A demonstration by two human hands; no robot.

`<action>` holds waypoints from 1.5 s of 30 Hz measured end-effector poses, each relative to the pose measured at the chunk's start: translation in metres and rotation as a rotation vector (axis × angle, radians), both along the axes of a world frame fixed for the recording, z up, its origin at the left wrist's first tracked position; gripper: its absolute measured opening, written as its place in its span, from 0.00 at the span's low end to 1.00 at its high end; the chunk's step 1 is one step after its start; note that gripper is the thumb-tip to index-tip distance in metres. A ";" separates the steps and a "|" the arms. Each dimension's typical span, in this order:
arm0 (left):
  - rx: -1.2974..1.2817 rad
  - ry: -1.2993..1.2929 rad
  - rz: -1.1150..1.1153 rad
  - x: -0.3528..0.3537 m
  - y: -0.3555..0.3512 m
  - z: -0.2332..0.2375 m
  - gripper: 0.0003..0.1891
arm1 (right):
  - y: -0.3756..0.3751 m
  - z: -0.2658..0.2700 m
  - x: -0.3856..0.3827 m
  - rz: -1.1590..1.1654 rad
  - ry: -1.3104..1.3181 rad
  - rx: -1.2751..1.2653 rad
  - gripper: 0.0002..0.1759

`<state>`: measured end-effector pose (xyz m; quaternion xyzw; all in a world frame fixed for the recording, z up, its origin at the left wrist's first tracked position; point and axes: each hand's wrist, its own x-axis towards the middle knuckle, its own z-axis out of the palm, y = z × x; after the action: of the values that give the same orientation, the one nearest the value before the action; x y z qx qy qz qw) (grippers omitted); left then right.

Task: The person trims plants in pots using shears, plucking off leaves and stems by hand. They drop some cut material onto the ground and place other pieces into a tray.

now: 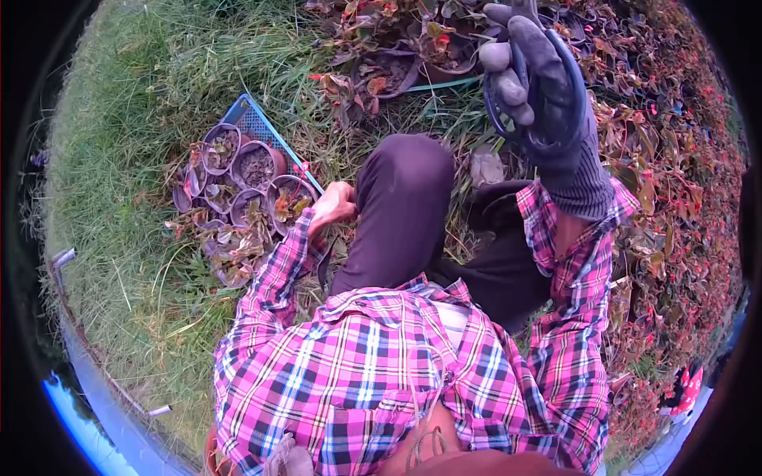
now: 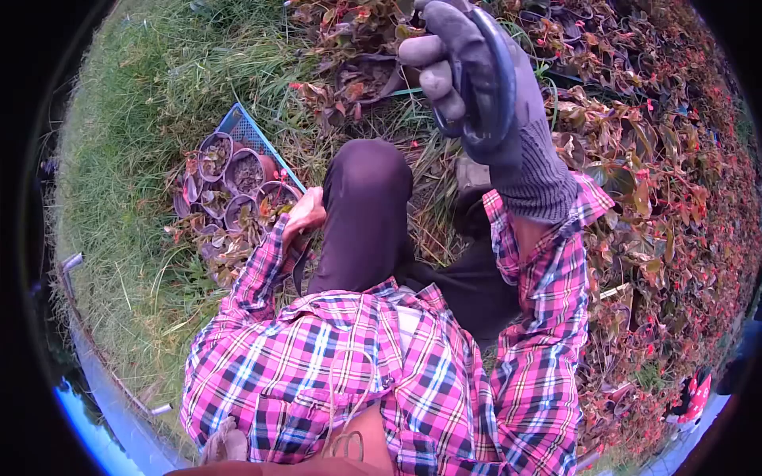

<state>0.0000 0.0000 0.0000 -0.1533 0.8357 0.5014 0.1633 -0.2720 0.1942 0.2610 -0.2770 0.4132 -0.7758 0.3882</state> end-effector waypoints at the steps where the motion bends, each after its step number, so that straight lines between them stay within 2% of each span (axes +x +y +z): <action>1: -0.201 0.123 -0.027 -0.013 -0.009 0.019 0.12 | 0.008 0.001 -0.002 -0.006 0.041 0.110 0.23; 2: -0.229 0.020 0.051 -0.037 -0.008 0.071 0.11 | 0.017 0.003 -0.002 -0.013 0.081 0.219 0.23; 3: -0.169 0.252 0.141 -0.045 -0.025 0.043 0.11 | 0.023 0.004 -0.003 -0.021 0.119 0.327 0.23; 5: -0.018 0.135 0.159 -0.089 -0.030 0.098 0.10 | 0.026 -0.005 -0.004 0.091 0.082 0.518 0.22; 6: 0.106 0.152 0.221 -0.111 -0.032 0.099 0.09 | 0.027 -0.013 -0.003 0.148 0.064 0.611 0.22; 7: 0.312 0.093 0.190 -0.134 -0.037 0.103 0.09 | 0.028 -0.023 -0.003 0.183 0.015 0.653 0.21; 8: 0.364 0.105 0.204 -0.156 -0.039 0.102 0.11 | 0.027 -0.033 -0.010 0.307 -0.167 0.700 0.19; 10: 0.245 0.044 0.211 -0.200 -0.048 0.090 0.22 | 0.030 -0.061 -0.012 0.364 -0.428 0.755 0.20; 12: -0.001 0.079 0.209 -0.234 -0.052 0.083 0.27 | 0.035 -0.073 -0.008 0.385 -0.327 0.917 0.19; 14: 0.004 0.114 0.198 -0.267 -0.059 0.070 0.30 | 0.043 -0.081 -0.018 0.433 -0.488 0.877 0.16; 15: 0.149 0.115 0.261 -0.273 -0.059 0.062 0.33 | 0.046 -0.086 -0.015 0.403 -0.466 0.866 0.16; 16: 0.170 0.150 0.296 -0.281 -0.060 0.057 0.35 | 0.047 -0.098 -0.020 0.381 -0.444 0.852 0.15; 17: 0.192 0.183 0.334 -0.288 -0.062 0.050 0.38 | 0.048 -0.114 -0.028 0.404 -0.654 0.688 0.16; 19: 0.195 0.188 0.360 -0.298 -0.059 0.047 0.43 | 0.039 -0.134 -0.033 0.339 -0.606 0.708 0.16; 20: 0.210 0.188 0.303 -0.302 -0.061 0.050 0.42 | 0.032 -0.142 -0.033 0.306 -0.584 0.717 0.17; 21: 0.226 0.182 0.244 -0.304 -0.062 0.052 0.42 | 0.023 -0.144 -0.032 0.270 -0.440 0.767 0.18; 22: 0.256 0.162 0.179 -0.298 -0.054 0.058 0.41 | 0.026 -0.141 -0.020 0.195 -0.491 0.668 0.19; 24: 0.299 0.253 0.220 -0.302 -0.061 0.045 0.25 | 0.013 -0.161 -0.016 0.110 -0.378 0.745 0.20; 26: 0.009 0.327 0.334 -0.290 -0.057 0.049 0.18 | 0.013 -0.168 -0.012 0.094 -0.382 0.699 0.19; 27: -0.101 0.443 0.312 -0.283 -0.057 0.039 0.17 | 0.014 -0.173 -0.011 0.084 -0.387 0.673 0.18; 30: 0.077 0.267 0.474 -0.264 -0.055 0.036 0.10 | 0.024 -0.187 -0.011 0.109 -0.423 0.502 0.19; 31: 0.167 0.329 0.466 -0.263 -0.054 0.034 0.08 | 0.024 -0.191 -0.009 0.121 -0.431 0.480 0.19; 32: 0.295 0.314 0.523 -0.264 -0.053 0.034 0.11 | 0.023 -0.194 -0.008 0.133 -0.434 0.458 0.20; 34: 0.552 0.278 0.638 -0.266 -0.050 0.040 0.25 | 0.018 -0.199 -0.005 0.158 -0.442 0.414 0.21; 35: 0.575 0.161 0.690 -0.270 -0.052 0.047 0.24 | 0.016 -0.203 -0.007 0.173 -0.431 0.464 0.21; 38: 0.342 0.253 0.577 -0.259 -0.057 0.034 0.23 | 0.007 -0.205 -0.018 0.129 -0.419 0.622 0.21; 39: 0.144 0.351 0.485 -0.253 -0.060 0.028 0.22 | 0.006 -0.207 -0.019 0.101 -0.402 0.660 0.21; 42: 0.019 0.283 0.461 -0.254 -0.051 0.053 0.18 | 0.007 -0.201 -0.025 0.197 -0.323 0.635 0.18; 43: 0.212 0.274 0.463 -0.251 -0.055 0.058 0.15 | 0.011 -0.199 -0.022 0.185 -0.328 0.667 0.20; 45: 0.364 0.232 0.571 -0.253 -0.054 0.059 0.13 | 0.015 -0.208 -0.019 0.221 -0.476 0.452 0.21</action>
<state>-0.2528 -0.0538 0.0592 -0.2912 0.6690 0.6817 -0.0545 -0.2907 0.2096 0.0531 -0.0382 0.4398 -0.6610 0.6068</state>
